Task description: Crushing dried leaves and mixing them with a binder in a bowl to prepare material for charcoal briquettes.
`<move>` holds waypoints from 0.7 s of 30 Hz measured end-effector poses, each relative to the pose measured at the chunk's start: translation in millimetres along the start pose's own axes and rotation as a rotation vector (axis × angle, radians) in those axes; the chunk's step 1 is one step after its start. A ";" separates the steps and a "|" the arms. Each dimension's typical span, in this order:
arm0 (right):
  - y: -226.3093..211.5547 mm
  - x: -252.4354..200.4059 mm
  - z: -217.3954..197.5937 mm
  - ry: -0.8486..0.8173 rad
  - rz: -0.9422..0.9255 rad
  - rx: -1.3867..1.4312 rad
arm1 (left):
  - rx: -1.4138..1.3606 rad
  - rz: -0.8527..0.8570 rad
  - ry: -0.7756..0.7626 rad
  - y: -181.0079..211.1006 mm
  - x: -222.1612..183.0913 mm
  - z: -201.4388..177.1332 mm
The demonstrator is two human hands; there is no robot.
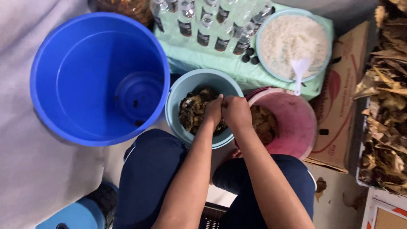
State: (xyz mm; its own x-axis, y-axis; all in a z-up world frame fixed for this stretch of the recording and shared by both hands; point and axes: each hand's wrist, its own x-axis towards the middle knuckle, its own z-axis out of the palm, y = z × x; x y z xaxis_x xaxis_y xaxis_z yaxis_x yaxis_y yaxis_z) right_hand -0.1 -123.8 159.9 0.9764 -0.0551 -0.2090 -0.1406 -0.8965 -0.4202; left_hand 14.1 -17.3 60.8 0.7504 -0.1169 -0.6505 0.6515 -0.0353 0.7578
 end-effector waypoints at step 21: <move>-12.1 -27.8 83.6 0.157 0.759 1.667 | -0.735 0.011 0.369 4.7 -6.2 18.5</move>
State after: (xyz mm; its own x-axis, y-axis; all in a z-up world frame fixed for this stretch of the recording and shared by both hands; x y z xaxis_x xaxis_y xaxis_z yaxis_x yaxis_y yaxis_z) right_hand -39.3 -74.7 96.9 0.6229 -0.3157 -0.7158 -0.4081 0.6495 -0.6415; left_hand 10.5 -35.0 69.4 0.6622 0.2251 -0.7148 0.4545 0.6377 0.6219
